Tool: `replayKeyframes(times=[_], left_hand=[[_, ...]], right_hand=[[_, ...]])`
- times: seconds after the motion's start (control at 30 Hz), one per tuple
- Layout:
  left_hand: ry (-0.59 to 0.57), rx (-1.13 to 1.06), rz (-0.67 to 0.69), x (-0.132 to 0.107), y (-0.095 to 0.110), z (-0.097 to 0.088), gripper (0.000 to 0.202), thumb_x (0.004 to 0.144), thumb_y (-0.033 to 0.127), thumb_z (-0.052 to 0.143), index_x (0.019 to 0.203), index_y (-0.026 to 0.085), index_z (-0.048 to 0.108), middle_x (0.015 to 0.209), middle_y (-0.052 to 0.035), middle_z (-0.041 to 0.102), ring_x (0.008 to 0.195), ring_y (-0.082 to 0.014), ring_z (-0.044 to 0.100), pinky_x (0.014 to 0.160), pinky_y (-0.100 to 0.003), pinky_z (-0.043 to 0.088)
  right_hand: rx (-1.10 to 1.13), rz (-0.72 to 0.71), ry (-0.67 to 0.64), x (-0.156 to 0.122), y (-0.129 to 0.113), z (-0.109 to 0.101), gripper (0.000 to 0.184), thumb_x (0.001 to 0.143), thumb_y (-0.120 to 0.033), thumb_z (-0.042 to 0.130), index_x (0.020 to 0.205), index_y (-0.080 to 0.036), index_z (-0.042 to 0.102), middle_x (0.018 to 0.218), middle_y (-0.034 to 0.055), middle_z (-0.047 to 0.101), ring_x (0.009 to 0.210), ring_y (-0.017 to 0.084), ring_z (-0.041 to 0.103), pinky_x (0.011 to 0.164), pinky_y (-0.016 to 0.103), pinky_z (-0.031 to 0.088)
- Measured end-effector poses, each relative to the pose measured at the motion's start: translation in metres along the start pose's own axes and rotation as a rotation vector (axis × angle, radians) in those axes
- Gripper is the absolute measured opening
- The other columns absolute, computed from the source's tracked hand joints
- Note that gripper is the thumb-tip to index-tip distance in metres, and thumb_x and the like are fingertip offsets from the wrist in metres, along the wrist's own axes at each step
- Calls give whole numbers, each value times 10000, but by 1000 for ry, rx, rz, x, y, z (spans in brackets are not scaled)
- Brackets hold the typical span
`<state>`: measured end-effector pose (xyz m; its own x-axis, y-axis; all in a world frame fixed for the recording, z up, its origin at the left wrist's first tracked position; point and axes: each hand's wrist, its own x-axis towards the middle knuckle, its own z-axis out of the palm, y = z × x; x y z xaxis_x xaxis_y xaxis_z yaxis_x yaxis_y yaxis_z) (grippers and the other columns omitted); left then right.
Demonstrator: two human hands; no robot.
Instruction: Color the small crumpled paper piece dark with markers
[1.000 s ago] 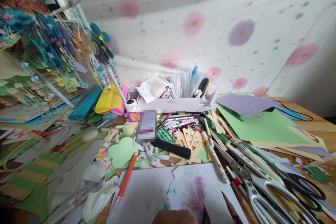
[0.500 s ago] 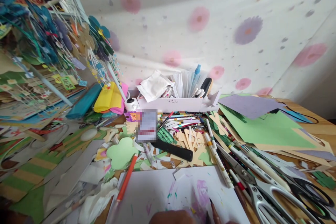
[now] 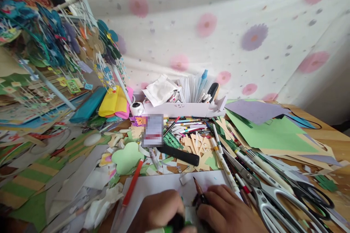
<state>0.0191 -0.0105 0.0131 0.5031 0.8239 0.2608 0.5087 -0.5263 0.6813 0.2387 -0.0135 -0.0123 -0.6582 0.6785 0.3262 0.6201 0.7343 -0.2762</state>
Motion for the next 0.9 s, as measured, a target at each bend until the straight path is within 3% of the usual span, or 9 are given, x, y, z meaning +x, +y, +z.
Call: replayKeyframes(times=[0.03, 0.1, 0.17, 0.23, 0.33, 0.43, 0.57, 0.77, 0.9], left_hand=[[9, -50, -38, 2, 2, -3, 148, 778, 301, 596, 689, 205, 528, 567, 25, 507, 503, -111, 451, 460, -239, 291], [65, -126, -129, 5, 6, -6, 209, 819, 295, 551, 655, 198, 465, 567, 35, 469, 536, -105, 448, 489, -220, 315], [109, -211, -206, 7, 8, -6, 271, 871, 333, 502, 646, 198, 435, 570, 40, 450, 544, -101, 433, 499, -204, 337], [135, -233, -233, 9, 8, -4, 275, 878, 353, 495, 656, 198, 446, 566, 45, 435, 548, -105, 424, 515, -207, 350], [135, -243, -248, 12, 5, 2, 278, 878, 348, 491, 649, 198, 447, 547, 53, 423, 524, -102, 412, 492, -205, 345], [117, -225, -253, 14, 3, 8, 283, 879, 348, 492, 644, 197, 449, 531, 62, 403, 499, -94, 394, 463, -195, 331], [72, -141, -216, 16, 3, 13, 275, 874, 327, 501, 638, 193, 457, 533, 63, 420, 502, -87, 407, 468, -184, 345], [55, 20, -144, 15, 3, 17, 277, 841, 269, 549, 608, 190, 421, 525, 74, 417, 485, -69, 389, 448, -172, 310], [58, 52, -129, 15, 2, 18, 250, 830, 250, 558, 620, 190, 435, 521, 78, 418, 480, -66, 395, 448, -166, 313]], right_hand=[[62, 5, -40, 7, 1, -7, 217, 815, -285, 633, 1029, -259, 660, 958, 86, 724, 946, 268, 672, 856, 362, 536], [193, 100, 71, 15, 4, -18, 299, 805, -248, 627, 1104, -233, 635, 1086, 124, 685, 1033, 274, 639, 894, 379, 516], [348, 167, 259, 16, 8, -24, 270, 846, -255, 598, 1114, -240, 629, 1023, 101, 698, 957, 239, 661, 821, 341, 533], [524, 330, 311, 11, 13, -24, 299, 912, -304, 517, 1191, -251, 608, 995, 80, 705, 922, 220, 665, 786, 334, 533], [647, 420, 358, 0, 17, -18, 257, 901, -391, 528, 953, -210, 702, 865, 69, 700, 733, 188, 643, 648, 306, 518], [736, 541, 388, -4, 16, -12, 213, 838, -331, 601, 683, -186, 610, 594, 2, 589, 486, 117, 506, 447, 237, 411], [748, 465, 349, -1, 11, -10, 177, 748, -242, 643, 636, -197, 514, 577, -17, 546, 504, 113, 481, 478, 243, 394], [682, 424, 239, -1, 7, -13, 217, 735, -205, 638, 593, -209, 473, 539, -27, 538, 479, 105, 476, 459, 235, 379], [707, 403, 237, -1, 6, -15, 211, 767, -208, 623, 614, -210, 477, 562, -19, 554, 499, 111, 503, 478, 241, 403]])
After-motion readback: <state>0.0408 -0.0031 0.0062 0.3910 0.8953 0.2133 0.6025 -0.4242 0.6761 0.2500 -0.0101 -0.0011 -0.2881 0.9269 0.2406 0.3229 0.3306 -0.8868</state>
